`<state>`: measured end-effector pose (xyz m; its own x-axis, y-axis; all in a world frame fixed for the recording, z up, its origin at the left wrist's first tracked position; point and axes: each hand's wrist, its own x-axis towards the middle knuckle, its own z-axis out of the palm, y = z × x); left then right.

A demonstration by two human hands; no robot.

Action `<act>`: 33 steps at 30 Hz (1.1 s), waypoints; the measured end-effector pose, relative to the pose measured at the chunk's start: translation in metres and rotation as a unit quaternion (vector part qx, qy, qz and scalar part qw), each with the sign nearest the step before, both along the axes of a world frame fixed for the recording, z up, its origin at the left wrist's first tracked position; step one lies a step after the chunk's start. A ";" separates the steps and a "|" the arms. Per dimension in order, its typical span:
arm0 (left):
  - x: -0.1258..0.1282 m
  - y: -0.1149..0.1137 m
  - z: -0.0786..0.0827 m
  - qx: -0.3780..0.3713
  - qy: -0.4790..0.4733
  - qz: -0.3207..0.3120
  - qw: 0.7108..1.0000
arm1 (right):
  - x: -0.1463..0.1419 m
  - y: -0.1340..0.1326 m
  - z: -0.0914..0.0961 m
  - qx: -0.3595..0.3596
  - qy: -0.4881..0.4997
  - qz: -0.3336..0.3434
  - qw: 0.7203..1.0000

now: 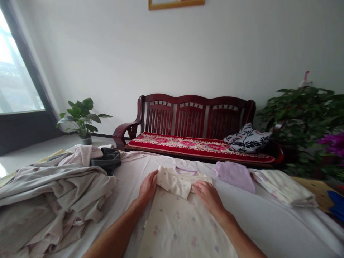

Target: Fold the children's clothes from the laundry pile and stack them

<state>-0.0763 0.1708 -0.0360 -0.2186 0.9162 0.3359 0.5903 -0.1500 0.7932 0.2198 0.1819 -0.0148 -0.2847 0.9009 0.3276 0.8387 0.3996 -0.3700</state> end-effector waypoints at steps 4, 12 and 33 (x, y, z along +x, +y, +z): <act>0.001 0.001 0.003 0.004 0.005 -0.027 1.000 | -0.018 0.002 0.007 -0.027 0.000 -0.068 0.997; -0.001 -0.001 0.002 0.012 0.018 -0.067 0.998 | -0.028 0.017 0.013 -0.059 0.155 -0.103 0.981; 0.011 -0.004 -0.006 0.010 0.293 -0.151 0.944 | 0.030 0.022 -0.008 -0.044 0.173 -0.204 0.963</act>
<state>-0.0656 0.1666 -0.0415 0.2801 0.8990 0.3366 0.8546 -0.3932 0.3391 0.2494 0.2042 -0.0224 0.2105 0.9430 0.2576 0.7397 0.0187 -0.6727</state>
